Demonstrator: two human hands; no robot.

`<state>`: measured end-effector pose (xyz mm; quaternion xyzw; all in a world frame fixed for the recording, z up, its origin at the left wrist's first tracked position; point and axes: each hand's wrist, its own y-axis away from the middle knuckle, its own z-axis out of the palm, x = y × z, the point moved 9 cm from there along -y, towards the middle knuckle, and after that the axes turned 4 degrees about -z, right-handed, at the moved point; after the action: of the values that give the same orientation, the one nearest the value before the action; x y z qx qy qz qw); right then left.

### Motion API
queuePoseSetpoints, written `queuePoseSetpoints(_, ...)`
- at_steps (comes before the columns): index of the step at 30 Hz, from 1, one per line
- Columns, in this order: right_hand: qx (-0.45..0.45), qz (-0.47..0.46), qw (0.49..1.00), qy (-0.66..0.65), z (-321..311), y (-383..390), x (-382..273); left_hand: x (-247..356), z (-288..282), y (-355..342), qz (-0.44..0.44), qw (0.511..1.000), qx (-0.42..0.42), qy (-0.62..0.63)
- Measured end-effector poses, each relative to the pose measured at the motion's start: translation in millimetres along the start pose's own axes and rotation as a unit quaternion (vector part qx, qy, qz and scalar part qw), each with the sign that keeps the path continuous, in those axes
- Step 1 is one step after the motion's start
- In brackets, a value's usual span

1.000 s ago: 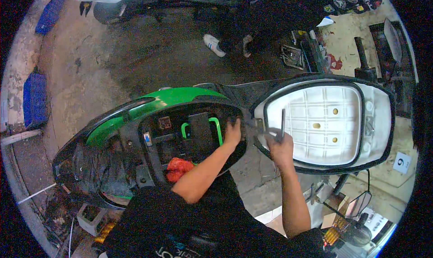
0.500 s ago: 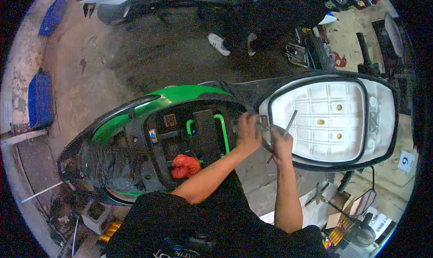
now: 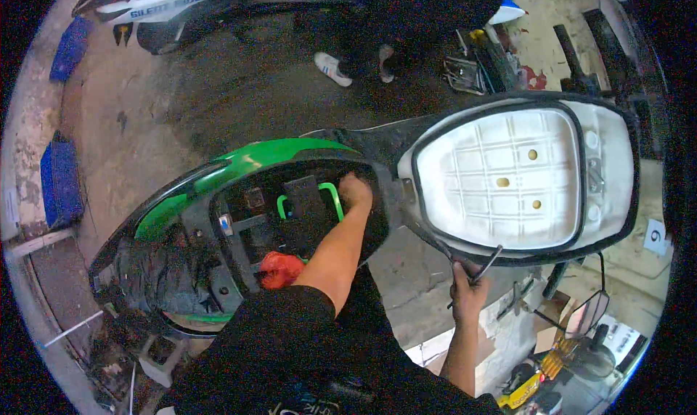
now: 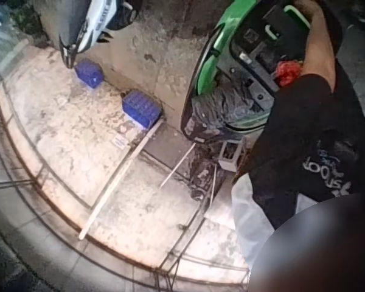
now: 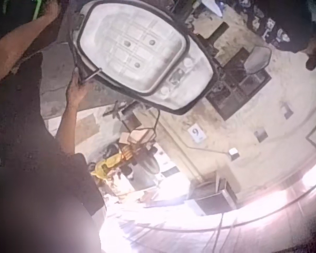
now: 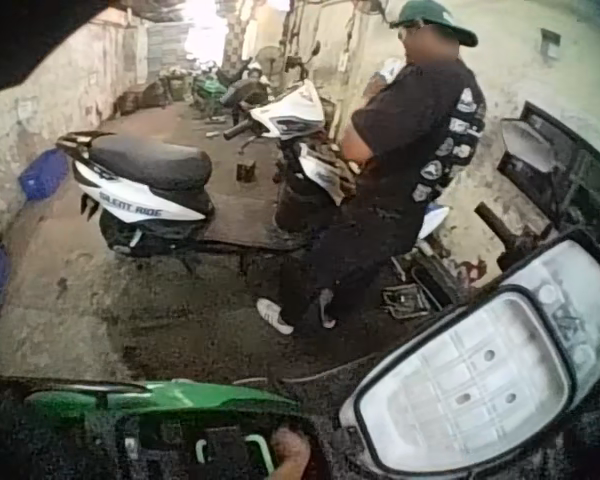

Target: The person uses a T-handle wrench to tighten several bolts inside the battery or storage compartment of a green scooter. They then close the seat and press buttons on the handlebar controls while looking at the digital dashboard.

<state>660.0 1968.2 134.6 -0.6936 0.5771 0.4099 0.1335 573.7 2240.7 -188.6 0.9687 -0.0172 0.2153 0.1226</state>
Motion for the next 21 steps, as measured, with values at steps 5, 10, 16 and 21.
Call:
queuePoseSetpoints(5,0.039,0.021,0.998,-0.038,-14,16,9,31,-55,20,0.015,0.987,-0.063,0.144)
queuePoseSetpoints(10,0.008,0.015,0.998,-0.067,-17,24,16,17,-89,45,-0.008,0.947,-0.071,0.314)
queuePoseSetpoints(16,-0.024,0.089,0.994,-0.066,-38,44,25,12,-117,100,-0.152,0.682,-0.442,0.563)
queuePoseSetpoints(21,-0.019,0.077,0.994,-0.071,-44,56,37,0,-128,111,-0.230,0.542,-0.525,0.614)
